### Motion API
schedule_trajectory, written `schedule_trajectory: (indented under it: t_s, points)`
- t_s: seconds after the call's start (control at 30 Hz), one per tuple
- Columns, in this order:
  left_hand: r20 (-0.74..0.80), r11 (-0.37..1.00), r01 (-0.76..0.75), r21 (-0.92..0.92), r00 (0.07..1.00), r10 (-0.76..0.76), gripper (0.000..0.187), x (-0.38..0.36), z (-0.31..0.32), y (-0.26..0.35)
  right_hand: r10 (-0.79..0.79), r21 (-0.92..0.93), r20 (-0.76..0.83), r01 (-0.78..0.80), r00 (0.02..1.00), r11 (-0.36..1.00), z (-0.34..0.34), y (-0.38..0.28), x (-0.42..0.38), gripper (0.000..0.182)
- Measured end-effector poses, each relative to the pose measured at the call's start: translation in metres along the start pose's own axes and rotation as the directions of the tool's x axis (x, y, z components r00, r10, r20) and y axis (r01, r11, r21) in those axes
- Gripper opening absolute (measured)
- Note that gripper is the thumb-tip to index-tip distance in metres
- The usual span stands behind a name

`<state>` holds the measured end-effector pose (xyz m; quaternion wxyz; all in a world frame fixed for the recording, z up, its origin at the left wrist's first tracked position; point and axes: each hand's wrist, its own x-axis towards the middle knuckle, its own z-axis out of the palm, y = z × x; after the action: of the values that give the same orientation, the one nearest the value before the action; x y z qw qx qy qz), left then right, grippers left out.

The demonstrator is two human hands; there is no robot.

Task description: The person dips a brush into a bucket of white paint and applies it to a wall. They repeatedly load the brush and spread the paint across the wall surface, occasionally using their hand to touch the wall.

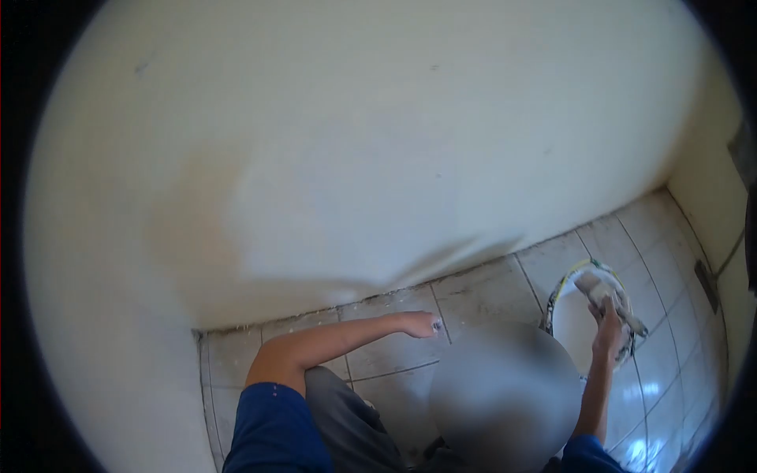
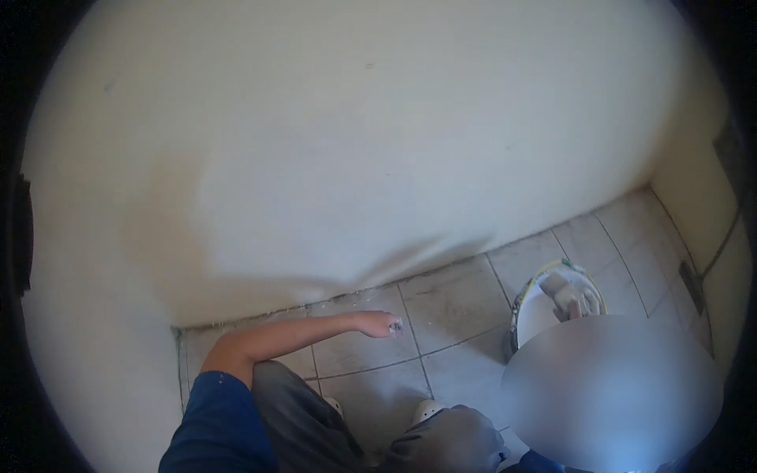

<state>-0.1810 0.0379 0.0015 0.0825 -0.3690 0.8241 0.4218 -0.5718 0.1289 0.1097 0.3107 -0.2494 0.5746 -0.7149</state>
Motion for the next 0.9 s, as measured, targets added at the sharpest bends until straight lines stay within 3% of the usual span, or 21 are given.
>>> schedule_trajectory:
  t_s: [0.1,0.13,0.23,0.33,0.37,0.43,0.53,0.77,0.83,0.9]
  points:
    - [-0.184,0.995,-0.103,-0.018,0.978,0.098,0.029,0.013,-0.011,-0.001,-0.167,0.243,0.038,0.153,0.985,0.958,0.044,-0.021,-0.036,0.033]
    - [-0.258,0.986,-0.160,-0.037,0.955,0.146,0.028,0.017,-0.010,-0.003,-0.139,0.280,0.096,0.107,0.986,0.954,0.049,-0.013,-0.035,0.041]
    - [-0.453,0.992,-0.124,-0.022,0.886,0.100,0.024,0.008,-0.026,0.014,-0.102,0.400,0.117,0.047,0.988,0.915,0.101,-0.023,-0.060,0.036]
    - [-0.582,0.980,0.001,0.197,0.805,0.116,0.021,-0.039,-0.058,0.061,-0.012,0.500,0.195,-0.089,0.981,0.861,0.140,-0.036,-0.080,0.032]
    - [-0.609,0.957,-0.001,0.290,0.771,0.186,0.022,-0.048,-0.070,0.062,0.007,0.519,0.219,-0.122,0.976,0.846,0.155,-0.040,-0.082,0.031]
    - [-0.728,0.943,0.042,0.330,0.647,0.226,0.025,-0.066,-0.082,0.068,0.011,0.564,0.271,-0.168,0.963,0.808,0.181,-0.056,-0.087,0.029]
    - [-0.770,0.931,0.091,0.355,0.593,0.236,0.030,-0.102,-0.092,0.092,-0.080,0.607,0.388,-0.189,0.918,0.772,0.200,-0.083,-0.096,0.027]
    - [-0.626,0.807,0.268,0.527,0.765,0.154,0.047,-0.166,-0.133,0.177,-0.390,0.771,0.336,-0.012,0.857,0.636,0.235,-0.197,-0.140,0.026]
    - [-0.596,0.869,0.196,0.454,0.792,0.133,0.049,-0.159,-0.187,0.179,-0.427,0.781,0.347,-0.005,0.835,0.624,0.291,-0.210,-0.115,0.029]
    - [-0.656,0.935,0.151,0.319,0.748,0.103,0.050,-0.176,-0.200,0.211,-0.490,0.807,0.333,0.026,0.806,0.591,0.313,-0.237,-0.120,0.033]
